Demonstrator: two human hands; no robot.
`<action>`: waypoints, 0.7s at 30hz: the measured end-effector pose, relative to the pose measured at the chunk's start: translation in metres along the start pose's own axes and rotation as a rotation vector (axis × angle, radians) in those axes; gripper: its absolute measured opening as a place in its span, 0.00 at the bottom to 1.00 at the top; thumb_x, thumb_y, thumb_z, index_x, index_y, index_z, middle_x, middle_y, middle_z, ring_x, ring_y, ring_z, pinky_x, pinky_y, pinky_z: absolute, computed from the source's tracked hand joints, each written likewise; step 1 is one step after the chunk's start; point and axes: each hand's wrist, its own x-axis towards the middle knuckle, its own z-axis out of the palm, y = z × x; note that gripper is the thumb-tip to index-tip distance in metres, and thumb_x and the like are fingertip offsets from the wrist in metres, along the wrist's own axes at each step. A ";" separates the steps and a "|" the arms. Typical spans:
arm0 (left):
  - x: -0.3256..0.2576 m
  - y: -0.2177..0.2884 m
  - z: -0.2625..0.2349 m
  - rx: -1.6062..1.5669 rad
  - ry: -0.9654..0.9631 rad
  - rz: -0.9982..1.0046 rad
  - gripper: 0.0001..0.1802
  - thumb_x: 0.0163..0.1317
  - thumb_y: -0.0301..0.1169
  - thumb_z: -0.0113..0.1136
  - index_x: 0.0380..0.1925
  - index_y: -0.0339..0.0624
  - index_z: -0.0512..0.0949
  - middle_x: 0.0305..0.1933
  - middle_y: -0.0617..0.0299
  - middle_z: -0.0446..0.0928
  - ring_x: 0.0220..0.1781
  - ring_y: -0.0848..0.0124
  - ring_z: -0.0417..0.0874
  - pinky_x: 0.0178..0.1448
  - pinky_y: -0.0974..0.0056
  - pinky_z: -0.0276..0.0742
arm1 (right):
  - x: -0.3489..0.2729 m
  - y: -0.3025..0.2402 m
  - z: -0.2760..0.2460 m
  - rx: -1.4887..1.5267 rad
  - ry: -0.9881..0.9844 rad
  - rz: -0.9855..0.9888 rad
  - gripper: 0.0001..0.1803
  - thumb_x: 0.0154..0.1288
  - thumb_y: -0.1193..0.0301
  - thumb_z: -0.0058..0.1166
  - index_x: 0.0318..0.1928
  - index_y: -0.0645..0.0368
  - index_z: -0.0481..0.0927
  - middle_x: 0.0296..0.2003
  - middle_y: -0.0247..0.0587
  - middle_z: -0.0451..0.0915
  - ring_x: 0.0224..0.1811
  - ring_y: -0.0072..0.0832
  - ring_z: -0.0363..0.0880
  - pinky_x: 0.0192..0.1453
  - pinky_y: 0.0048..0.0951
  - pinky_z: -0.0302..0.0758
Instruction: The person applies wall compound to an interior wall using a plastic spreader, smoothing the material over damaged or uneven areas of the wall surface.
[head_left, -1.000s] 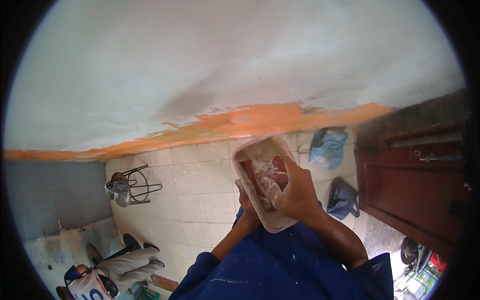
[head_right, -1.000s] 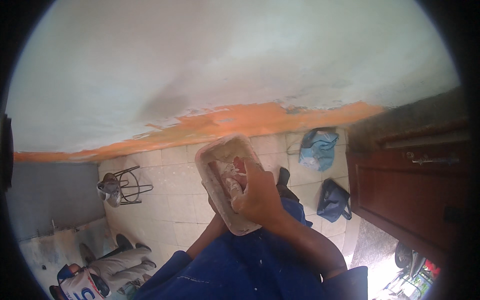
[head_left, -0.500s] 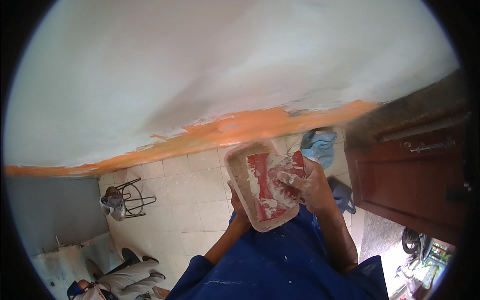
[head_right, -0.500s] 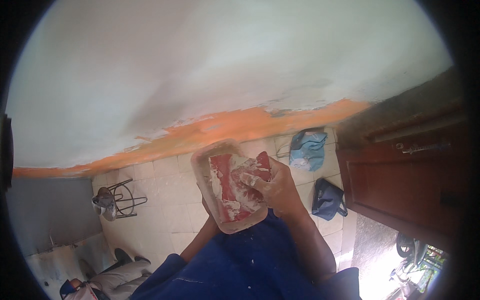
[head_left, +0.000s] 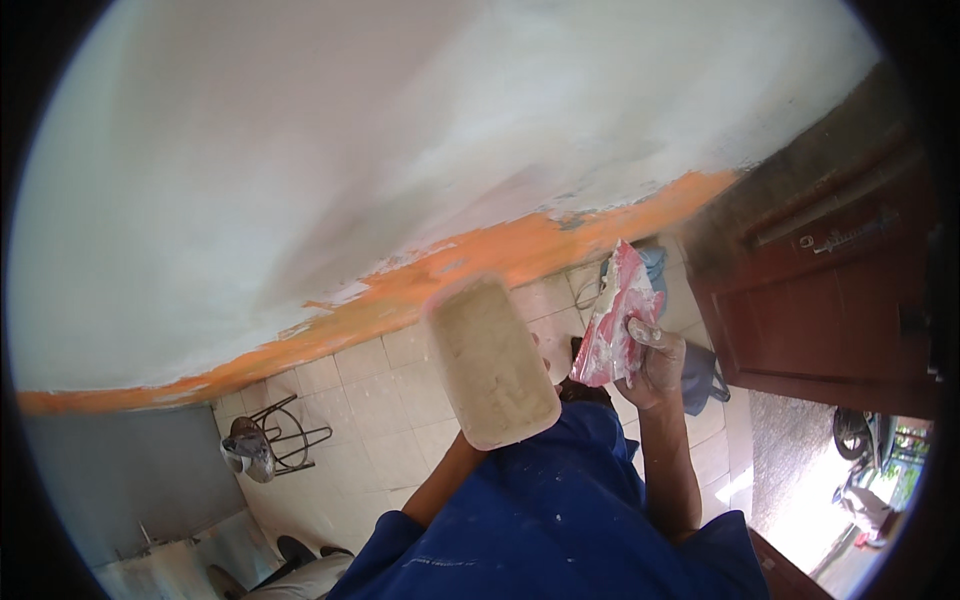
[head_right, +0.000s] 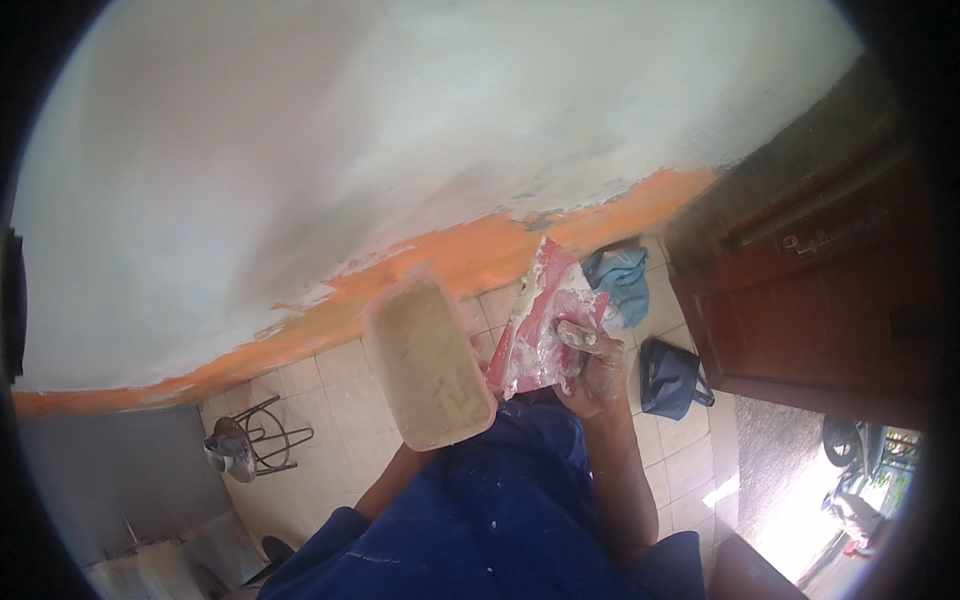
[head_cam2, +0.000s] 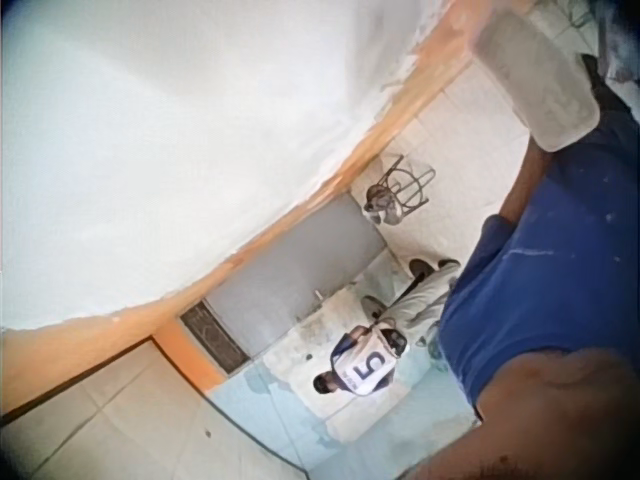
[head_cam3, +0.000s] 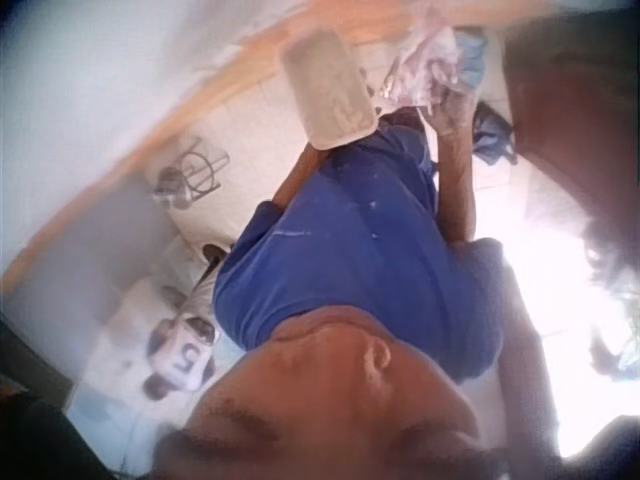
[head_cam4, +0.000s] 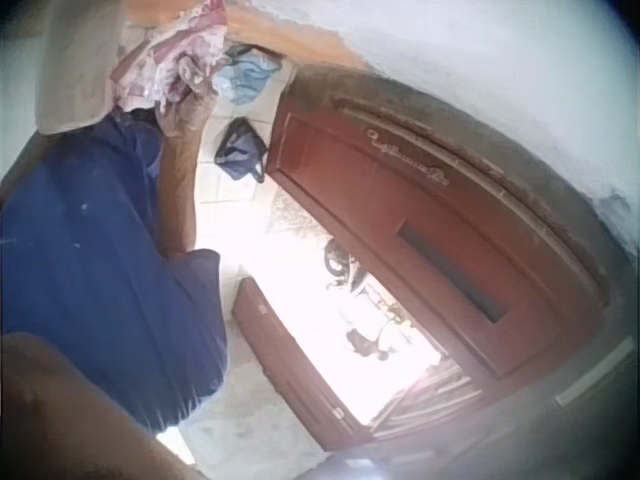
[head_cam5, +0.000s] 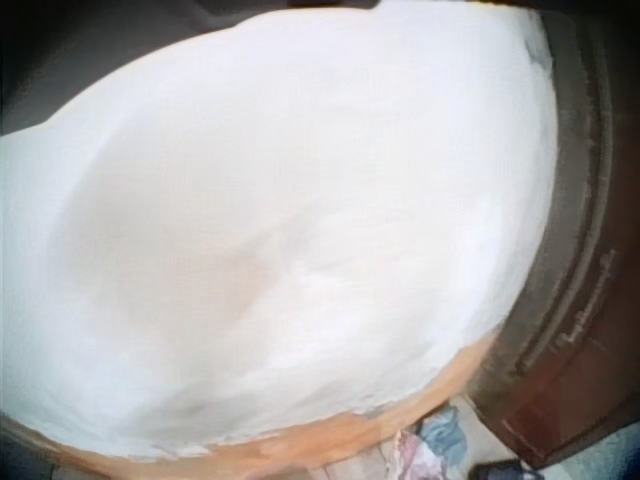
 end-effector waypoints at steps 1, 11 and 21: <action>-0.005 0.001 0.002 0.037 0.051 -0.008 0.31 0.64 0.48 0.48 0.63 0.46 0.59 0.62 0.59 0.63 0.63 0.58 0.66 0.66 0.38 0.58 | 0.000 0.001 0.002 0.032 -0.047 -0.030 0.23 0.55 0.77 0.53 0.53 0.64 0.69 0.44 0.44 0.78 0.45 0.35 0.79 0.52 0.38 0.76; -0.002 -0.004 0.028 0.256 -0.088 0.085 0.32 0.63 0.44 0.53 0.64 0.45 0.56 0.63 0.60 0.59 0.64 0.56 0.64 0.67 0.36 0.54 | 0.053 0.017 -0.098 0.134 0.107 -0.062 0.10 0.56 0.77 0.54 0.41 0.57 0.75 0.33 0.34 0.78 0.34 0.25 0.79 0.36 0.27 0.77; -0.014 -0.002 0.011 0.324 0.178 0.294 0.27 0.61 0.48 0.52 0.57 0.49 0.61 0.55 0.65 0.63 0.59 0.60 0.66 0.61 0.37 0.58 | 0.186 0.071 -0.114 0.212 0.308 -0.073 0.08 0.59 0.79 0.49 0.40 0.57 0.75 0.32 0.34 0.77 0.32 0.27 0.78 0.34 0.25 0.76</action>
